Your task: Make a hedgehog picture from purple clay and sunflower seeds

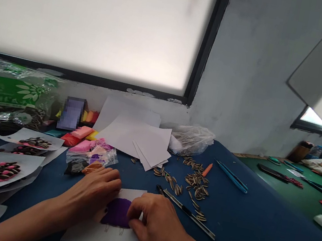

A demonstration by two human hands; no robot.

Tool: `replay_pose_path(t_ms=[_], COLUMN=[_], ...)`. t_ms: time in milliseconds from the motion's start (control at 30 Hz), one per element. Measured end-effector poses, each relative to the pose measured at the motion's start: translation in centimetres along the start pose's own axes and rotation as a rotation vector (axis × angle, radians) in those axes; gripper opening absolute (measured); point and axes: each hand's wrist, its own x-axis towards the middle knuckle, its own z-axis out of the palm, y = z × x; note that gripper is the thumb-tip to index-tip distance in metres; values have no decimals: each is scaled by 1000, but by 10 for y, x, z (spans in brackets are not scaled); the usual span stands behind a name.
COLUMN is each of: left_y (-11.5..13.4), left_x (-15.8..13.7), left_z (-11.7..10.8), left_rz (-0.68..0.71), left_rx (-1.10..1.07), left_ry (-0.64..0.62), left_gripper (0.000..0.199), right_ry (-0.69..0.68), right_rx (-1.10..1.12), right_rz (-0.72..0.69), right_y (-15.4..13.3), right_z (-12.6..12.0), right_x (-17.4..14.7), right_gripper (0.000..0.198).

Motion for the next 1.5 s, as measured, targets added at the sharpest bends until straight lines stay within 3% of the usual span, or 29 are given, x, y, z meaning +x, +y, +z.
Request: replay_pose_path(t_ms=[300,600,1067,1367,1500], left_y=[-10,-12,-10,-11,-11], left_x=[0,-7,-9,-9,-9], left_z=[-1,15,15,19,17], left_rz=[-158,-27,-4,-2,-8], left_rx=[-119,-168,-192,-195,-178], left_ry=[-15,178,198,227,214], left_gripper=[19,24,26,27,27], right_ry=[27,77,307,322,255], right_rx=[-92,-168,-235,-355,-436], right_rz=[14,60,-213,-283,-265], right_y=[5,10,26,29,27], right_z=[2,7,30,38,36], right_x=[0,-3,-14,-17,-22], right_gripper=[12,10,15,14,17])
